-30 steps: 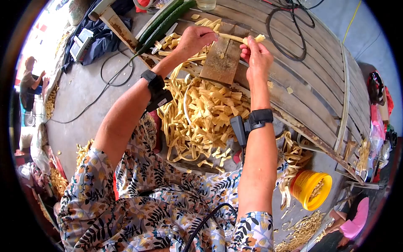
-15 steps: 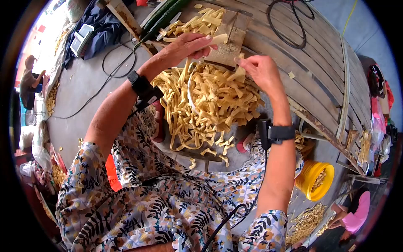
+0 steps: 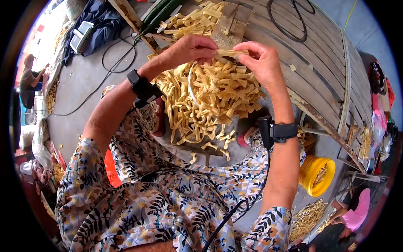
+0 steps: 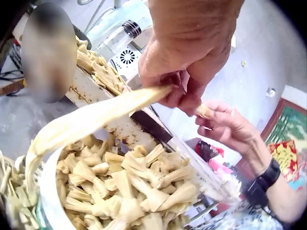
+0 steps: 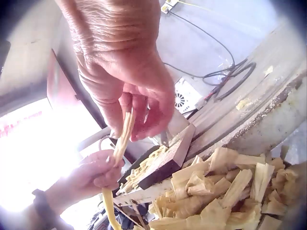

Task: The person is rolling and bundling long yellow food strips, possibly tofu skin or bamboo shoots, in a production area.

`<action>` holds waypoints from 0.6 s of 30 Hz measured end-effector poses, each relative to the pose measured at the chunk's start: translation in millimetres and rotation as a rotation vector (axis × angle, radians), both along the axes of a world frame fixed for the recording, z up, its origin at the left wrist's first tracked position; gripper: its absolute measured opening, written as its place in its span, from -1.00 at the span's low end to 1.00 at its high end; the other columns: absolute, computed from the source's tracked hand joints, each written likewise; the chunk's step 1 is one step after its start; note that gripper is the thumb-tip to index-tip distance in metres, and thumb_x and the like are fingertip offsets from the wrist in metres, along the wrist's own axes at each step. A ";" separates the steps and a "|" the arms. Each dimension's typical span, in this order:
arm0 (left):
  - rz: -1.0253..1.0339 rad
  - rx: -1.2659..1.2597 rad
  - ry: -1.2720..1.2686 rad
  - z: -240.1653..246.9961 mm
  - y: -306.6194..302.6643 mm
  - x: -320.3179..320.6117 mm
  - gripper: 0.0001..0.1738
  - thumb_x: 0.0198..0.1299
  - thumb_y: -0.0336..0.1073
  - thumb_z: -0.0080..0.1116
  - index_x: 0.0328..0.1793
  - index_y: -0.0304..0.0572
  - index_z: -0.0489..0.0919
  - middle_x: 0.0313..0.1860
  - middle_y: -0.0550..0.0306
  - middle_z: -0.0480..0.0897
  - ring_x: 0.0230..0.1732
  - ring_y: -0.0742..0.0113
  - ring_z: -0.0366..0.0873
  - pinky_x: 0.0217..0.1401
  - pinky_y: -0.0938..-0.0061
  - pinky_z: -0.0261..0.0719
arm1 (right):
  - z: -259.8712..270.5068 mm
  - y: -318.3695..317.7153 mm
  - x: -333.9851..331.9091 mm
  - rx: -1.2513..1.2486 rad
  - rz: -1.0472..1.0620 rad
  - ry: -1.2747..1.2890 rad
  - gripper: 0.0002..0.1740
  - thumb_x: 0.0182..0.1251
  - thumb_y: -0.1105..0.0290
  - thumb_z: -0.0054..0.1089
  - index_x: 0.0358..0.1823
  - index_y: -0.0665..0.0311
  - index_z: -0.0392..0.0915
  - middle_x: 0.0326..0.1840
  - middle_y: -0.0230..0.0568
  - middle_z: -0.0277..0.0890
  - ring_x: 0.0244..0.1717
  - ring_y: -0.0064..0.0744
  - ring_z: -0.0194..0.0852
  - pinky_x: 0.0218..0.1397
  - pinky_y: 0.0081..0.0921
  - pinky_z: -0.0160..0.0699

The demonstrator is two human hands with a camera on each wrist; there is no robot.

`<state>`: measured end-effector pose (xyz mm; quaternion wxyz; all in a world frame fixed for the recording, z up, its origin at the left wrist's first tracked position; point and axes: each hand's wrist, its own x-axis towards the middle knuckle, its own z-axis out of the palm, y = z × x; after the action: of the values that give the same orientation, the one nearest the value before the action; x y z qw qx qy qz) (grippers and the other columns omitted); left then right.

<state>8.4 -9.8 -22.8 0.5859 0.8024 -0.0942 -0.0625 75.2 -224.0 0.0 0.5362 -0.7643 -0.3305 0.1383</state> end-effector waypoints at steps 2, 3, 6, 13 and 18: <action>0.041 0.175 -0.228 0.0 -5.0 -2.9 -0.86 0.12 -0.34 0.10 -0.24 -0.25 0.56 -0.53 0.20 0.56 -0.53 0.51 0.50 -0.49 0.62 0.48 | -0.3 3.1 1.6 0.031 -0.058 -0.060 -0.88 0.17 0.46 0.13 -0.30 0.33 0.57 -0.47 -0.38 0.52 -0.45 -0.72 0.44 -0.44 -0.72 0.44; 0.056 0.286 -0.390 -0.4 -10.6 -5.0 -0.85 0.11 -0.35 0.11 -0.24 -0.24 0.56 -0.52 0.18 0.57 -0.53 0.48 0.50 -0.48 0.59 0.48 | 0.4 4.5 3.8 0.045 -0.087 -0.094 -0.88 0.16 0.45 0.13 -0.31 0.34 0.57 -0.47 -0.38 0.52 -0.43 -0.72 0.44 -0.43 -0.70 0.44; 0.051 0.435 -0.656 3.3 -25.0 -8.0 -0.84 0.03 -0.34 0.15 -0.26 -0.22 0.56 -0.48 0.11 0.55 -0.49 0.24 0.52 -0.43 0.46 0.48 | -10.4 8.4 6.1 -0.128 -0.044 0.153 -0.80 0.17 0.35 0.15 -0.38 0.38 0.55 -0.48 -0.30 0.52 -0.48 -0.70 0.43 -0.44 -0.70 0.44; 0.096 0.345 -0.313 23.8 -7.6 -5.4 -0.79 0.04 -0.21 0.21 -0.40 -0.23 0.59 -0.55 0.25 0.56 -0.52 0.61 0.45 -0.51 0.62 0.42 | 1.7 6.4 -12.0 -0.312 0.136 0.477 -0.75 0.20 0.28 0.11 -0.33 0.35 0.58 -0.71 -0.50 0.35 -0.75 -0.80 0.09 -0.66 -0.79 0.05; -0.001 -0.074 0.035 6.5 1.3 -0.9 -0.72 0.25 -0.14 -0.06 -0.14 -0.13 0.57 -0.61 0.33 0.47 -0.57 0.66 0.38 -0.56 0.74 0.42 | 12.0 14.4 -28.0 0.395 0.578 0.827 -0.52 0.16 0.07 0.13 -0.11 0.38 0.50 -0.76 -0.66 0.17 -0.74 -0.84 0.01 -0.65 -0.83 0.02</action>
<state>7.5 -8.5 -16.4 0.6166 0.7791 -0.0864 -0.0734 47.2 -209.6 12.0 0.6949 -0.4088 -0.3085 0.5048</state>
